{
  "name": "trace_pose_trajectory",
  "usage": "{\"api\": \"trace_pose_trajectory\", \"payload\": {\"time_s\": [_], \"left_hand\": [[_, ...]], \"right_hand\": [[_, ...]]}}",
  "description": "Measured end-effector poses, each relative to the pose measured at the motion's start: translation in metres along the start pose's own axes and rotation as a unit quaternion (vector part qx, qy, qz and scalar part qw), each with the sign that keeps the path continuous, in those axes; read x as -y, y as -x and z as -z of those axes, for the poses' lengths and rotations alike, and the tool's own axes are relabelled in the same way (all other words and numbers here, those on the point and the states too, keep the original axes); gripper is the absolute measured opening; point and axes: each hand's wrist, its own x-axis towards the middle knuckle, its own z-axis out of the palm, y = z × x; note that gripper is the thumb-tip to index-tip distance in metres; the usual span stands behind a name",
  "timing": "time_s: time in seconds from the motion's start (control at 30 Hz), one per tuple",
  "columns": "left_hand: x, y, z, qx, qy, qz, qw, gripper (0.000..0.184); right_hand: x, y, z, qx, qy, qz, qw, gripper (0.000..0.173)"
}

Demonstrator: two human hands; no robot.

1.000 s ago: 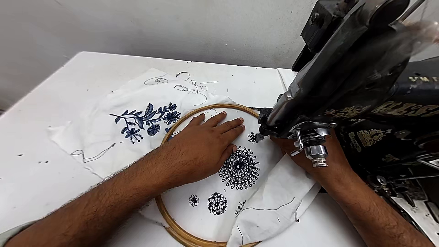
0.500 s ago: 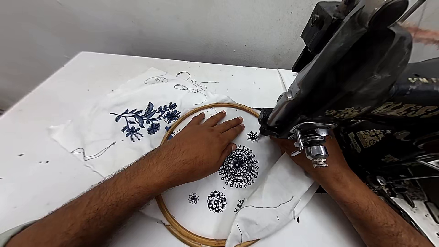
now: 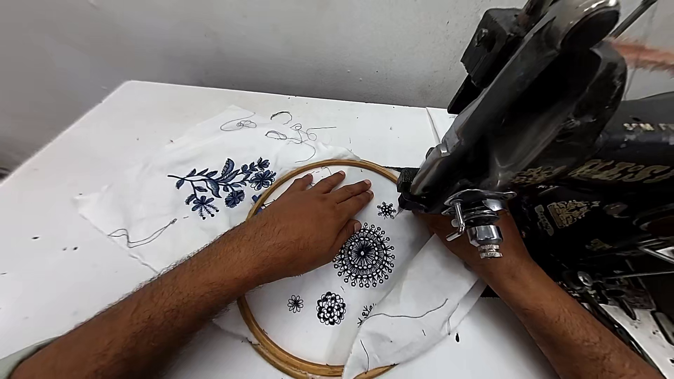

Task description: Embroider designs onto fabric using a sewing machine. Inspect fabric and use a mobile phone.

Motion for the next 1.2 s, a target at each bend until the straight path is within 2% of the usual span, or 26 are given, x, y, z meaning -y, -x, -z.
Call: {"api": "trace_pose_trajectory", "payload": {"time_s": [0.43, 0.67, 0.97, 1.2], "left_hand": [[-0.004, -0.001, -0.001, -0.002, 0.005, 0.005, 1.000, 0.055], [-0.002, -0.001, 0.001, 0.005, 0.004, 0.005, 1.000, 0.054], [-0.007, -0.001, -0.001, 0.004, 0.008, -0.002, 1.000, 0.054], [-0.007, -0.002, -0.004, -0.009, 0.011, -0.002, 1.000, 0.054]], "right_hand": [[0.007, 0.000, 0.010, 0.021, -0.011, -0.043, 0.999, 0.022], [0.002, 0.000, 0.004, 0.000, -0.019, -0.002, 1.000, 0.024], [0.009, -0.001, 0.014, 0.032, 0.010, -0.037, 0.999, 0.022], [0.005, -0.001, 0.011, 0.007, -0.005, -0.021, 1.000, 0.024]]}}
